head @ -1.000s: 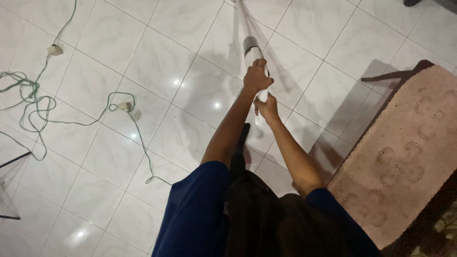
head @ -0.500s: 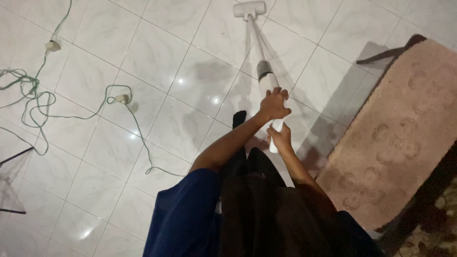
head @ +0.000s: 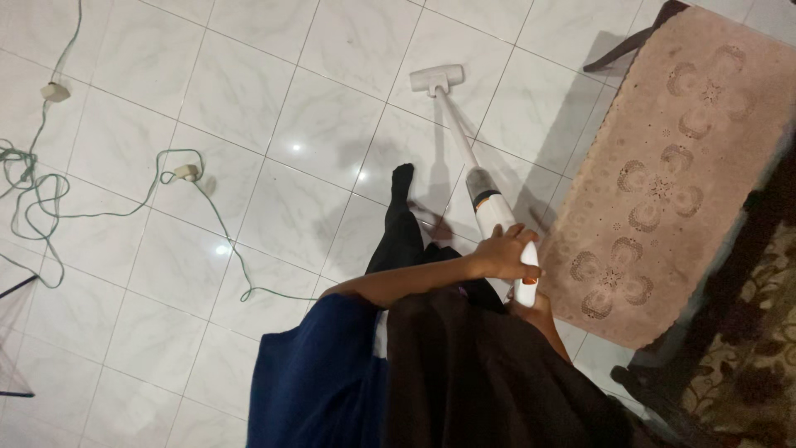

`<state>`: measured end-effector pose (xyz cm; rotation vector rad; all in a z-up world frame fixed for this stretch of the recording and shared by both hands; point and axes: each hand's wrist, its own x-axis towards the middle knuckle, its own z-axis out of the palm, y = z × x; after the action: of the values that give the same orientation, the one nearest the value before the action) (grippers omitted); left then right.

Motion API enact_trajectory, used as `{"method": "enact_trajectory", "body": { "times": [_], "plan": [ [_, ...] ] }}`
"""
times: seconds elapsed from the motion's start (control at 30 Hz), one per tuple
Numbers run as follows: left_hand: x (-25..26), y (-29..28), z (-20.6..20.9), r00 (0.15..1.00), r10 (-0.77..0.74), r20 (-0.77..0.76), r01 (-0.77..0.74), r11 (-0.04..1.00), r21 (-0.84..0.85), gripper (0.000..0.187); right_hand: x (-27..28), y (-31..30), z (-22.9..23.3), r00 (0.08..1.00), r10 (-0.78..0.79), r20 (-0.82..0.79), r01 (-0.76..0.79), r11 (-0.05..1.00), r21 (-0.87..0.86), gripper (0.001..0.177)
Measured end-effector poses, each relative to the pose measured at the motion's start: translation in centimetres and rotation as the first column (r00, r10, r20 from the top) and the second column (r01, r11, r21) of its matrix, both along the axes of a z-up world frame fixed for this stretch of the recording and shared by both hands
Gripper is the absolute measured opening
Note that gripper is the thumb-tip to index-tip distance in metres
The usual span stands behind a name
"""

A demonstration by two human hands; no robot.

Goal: The person vacuums a tiled floor by hand using a cordless vacuum cleaner, moving it across open areas and near furniture.

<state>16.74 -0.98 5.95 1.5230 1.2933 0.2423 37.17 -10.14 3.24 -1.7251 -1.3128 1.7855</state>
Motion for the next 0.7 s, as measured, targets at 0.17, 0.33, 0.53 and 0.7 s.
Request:
{"method": "enact_trajectory", "body": {
  "times": [0.17, 0.33, 0.53, 0.7],
  "plan": [
    [-2.2, 3.8, -0.7, 0.997, 0.072, 0.001, -0.072, 0.997, -0.037, 0.093, -2.4, 4.7, -0.5, 0.998, 0.023, -0.051, -0.025, 0.999, -0.041, 0.022],
    [-7.6, 11.2, -3.8, 0.973, 0.23, 0.029, -0.231, 0.958, 0.171, 0.085, -8.4, 13.3, -5.5, 0.968, -0.002, -0.251, -0.007, 0.999, -0.036, 0.012],
    [-18.4, 25.4, -6.1, 0.844, 0.535, -0.031, -0.526, 0.838, 0.144, 0.083, -23.3, 29.2, -8.6, 0.969, 0.015, -0.248, -0.022, 0.999, -0.024, 0.011],
    [-27.6, 36.4, -9.7, 0.747, 0.662, -0.063, -0.63, 0.735, 0.252, 0.084, -35.1, 40.0, -9.7, 0.955, 0.027, -0.296, 0.0, 0.996, 0.092, 0.017]
  ]
}}
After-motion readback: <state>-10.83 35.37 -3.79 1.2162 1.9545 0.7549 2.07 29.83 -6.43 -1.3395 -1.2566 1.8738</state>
